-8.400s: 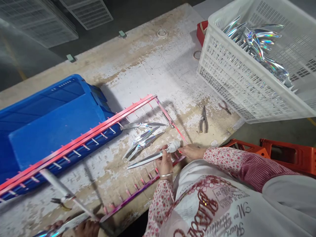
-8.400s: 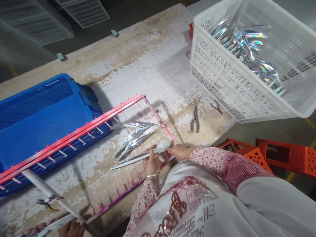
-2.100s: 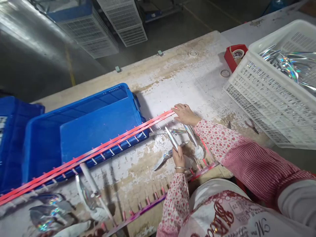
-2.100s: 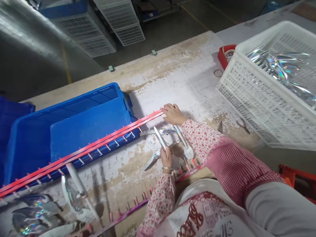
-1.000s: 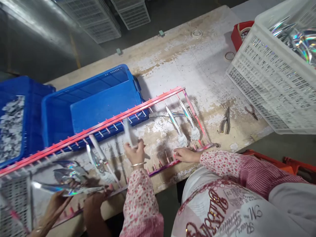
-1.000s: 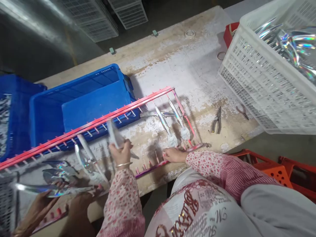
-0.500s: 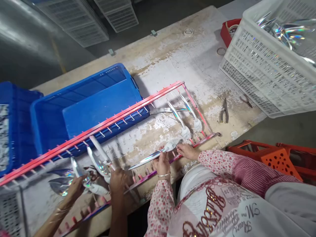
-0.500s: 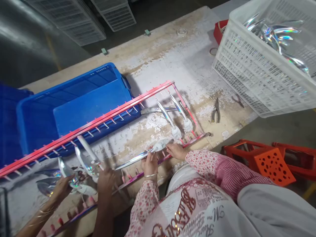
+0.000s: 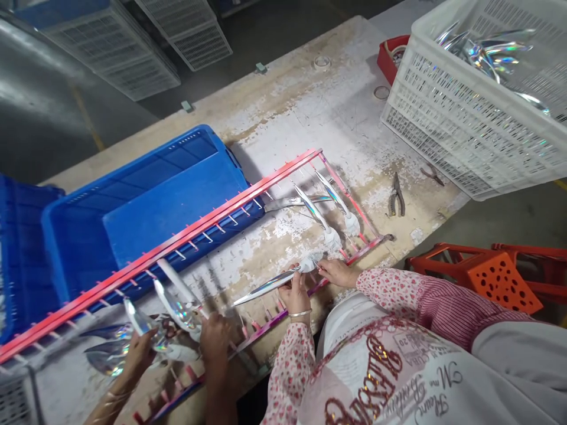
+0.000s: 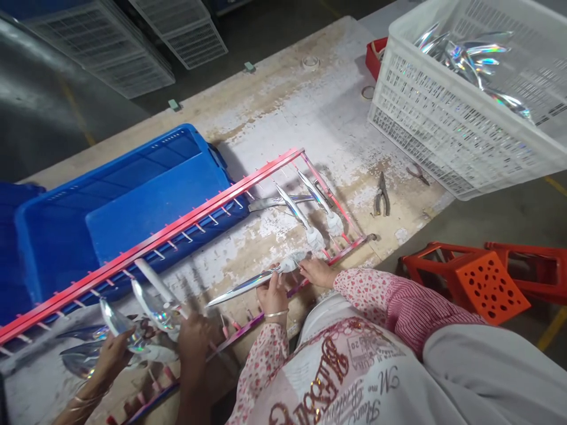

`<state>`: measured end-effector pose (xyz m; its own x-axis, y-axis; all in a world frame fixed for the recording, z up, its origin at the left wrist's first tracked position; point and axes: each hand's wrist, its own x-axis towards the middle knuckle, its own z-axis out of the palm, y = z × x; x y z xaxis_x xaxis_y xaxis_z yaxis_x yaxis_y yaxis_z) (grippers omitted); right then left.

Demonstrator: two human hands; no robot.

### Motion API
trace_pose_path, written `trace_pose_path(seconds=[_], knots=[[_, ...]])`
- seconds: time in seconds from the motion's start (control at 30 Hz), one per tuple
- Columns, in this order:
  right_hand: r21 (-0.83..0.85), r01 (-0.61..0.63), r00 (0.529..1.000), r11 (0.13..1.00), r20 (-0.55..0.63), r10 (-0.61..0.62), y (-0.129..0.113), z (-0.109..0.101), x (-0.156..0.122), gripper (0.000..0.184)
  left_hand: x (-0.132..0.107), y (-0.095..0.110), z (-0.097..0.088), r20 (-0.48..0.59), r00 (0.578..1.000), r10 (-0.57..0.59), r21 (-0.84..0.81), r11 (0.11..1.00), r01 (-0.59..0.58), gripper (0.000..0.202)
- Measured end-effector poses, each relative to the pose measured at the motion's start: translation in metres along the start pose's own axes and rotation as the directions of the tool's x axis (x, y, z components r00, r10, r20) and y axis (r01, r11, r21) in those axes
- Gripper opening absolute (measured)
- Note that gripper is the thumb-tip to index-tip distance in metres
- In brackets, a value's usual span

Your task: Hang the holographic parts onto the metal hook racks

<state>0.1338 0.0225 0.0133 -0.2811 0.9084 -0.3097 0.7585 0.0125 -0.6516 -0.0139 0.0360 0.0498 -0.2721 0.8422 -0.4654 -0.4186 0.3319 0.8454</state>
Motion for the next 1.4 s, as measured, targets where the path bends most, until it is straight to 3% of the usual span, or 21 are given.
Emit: trace_pose_path(seconds=[0.17,0.27,0.37,0.5,0.57,0.6,0.67,0.7,0.73,0.77,0.8,0.87,0.97,1.13,1.3,1.4], knots=[[-0.061,-0.008,0.996,0.998,0.083,0.013,-0.005,-0.01,0.003,0.02,0.0,0.0,0.005,-0.001,1.0,0.015,0.039,0.999,-0.015,0.048],[-0.097,0.047,0.987,0.994,0.158,-0.031,-0.007,-0.019,0.006,0.022,0.005,0.004,0.002,0.033,0.999,0.028,0.099,0.995,-0.031,0.051],[-0.133,0.13,0.969,0.983,0.225,-0.098,-0.008,-0.024,0.005,0.023,0.021,0.016,-0.003,0.183,0.982,0.033,0.219,0.973,-0.073,0.055],[-0.176,0.247,0.918,0.953,0.358,-0.172,-0.01,-0.037,0.008,0.028,0.05,0.037,-0.002,0.466,0.882,-0.072,0.397,0.908,-0.136,0.047],[-0.189,0.322,0.846,0.928,0.497,-0.192,-0.012,-0.06,0.027,0.025,0.059,0.039,0.005,0.532,0.84,-0.105,0.436,0.884,-0.166,0.041],[-0.186,0.353,0.799,0.917,0.569,-0.192,-0.015,-0.078,0.043,0.023,0.061,0.037,0.01,0.54,0.836,-0.096,0.441,0.878,-0.185,0.039],[-0.198,0.36,0.767,0.912,0.619,-0.169,-0.02,-0.125,0.089,0.02,0.063,0.027,0.024,0.509,0.86,-0.038,0.457,0.858,-0.232,0.035],[-0.214,0.338,0.817,0.916,0.551,-0.173,-0.024,-0.151,0.115,0.024,0.063,0.021,0.031,0.473,0.881,0.0,0.479,0.839,-0.257,0.031],[-0.275,0.26,0.927,0.926,0.34,-0.16,-0.027,-0.175,0.142,0.029,0.063,0.014,0.038,0.428,0.903,0.036,0.508,0.817,-0.273,0.028],[-0.33,0.167,0.985,0.929,0.088,-0.145,-0.029,-0.197,0.167,0.033,0.064,0.007,0.044,0.38,0.922,0.067,0.539,0.795,-0.28,0.026],[-0.351,0.147,0.982,0.925,-0.06,-0.179,-0.031,-0.214,0.188,0.037,0.065,0.001,0.049,0.335,0.938,0.091,0.563,0.778,-0.277,0.025],[-0.399,0.113,0.959,0.91,-0.197,-0.206,-0.03,-0.232,0.217,0.041,0.069,-0.009,0.056,0.269,0.956,0.117,0.582,0.771,-0.258,0.026],[-0.453,0.103,0.961,0.885,-0.184,-0.206,-0.023,-0.229,0.228,0.042,0.076,-0.014,0.059,0.214,0.97,0.117,0.568,0.793,-0.221,0.028],[-0.454,0.087,0.953,0.887,-0.222,-0.207,-0.016,-0.215,0.219,0.041,0.086,-0.014,0.059,0.168,0.982,0.086,0.534,0.83,-0.164,0.03],[-0.453,0.104,0.945,0.886,-0.232,-0.229,-0.018,-0.216,0.22,0.042,0.087,-0.016,0.061,0.244,0.966,0.082,0.558,0.803,-0.209,0.026],[-0.453,0.094,0.945,0.887,-0.241,-0.223,-0.016,-0.215,0.221,0.044,0.093,-0.01,0.052,0.346,0.938,0.03,0.609,0.753,-0.249,0.024]])
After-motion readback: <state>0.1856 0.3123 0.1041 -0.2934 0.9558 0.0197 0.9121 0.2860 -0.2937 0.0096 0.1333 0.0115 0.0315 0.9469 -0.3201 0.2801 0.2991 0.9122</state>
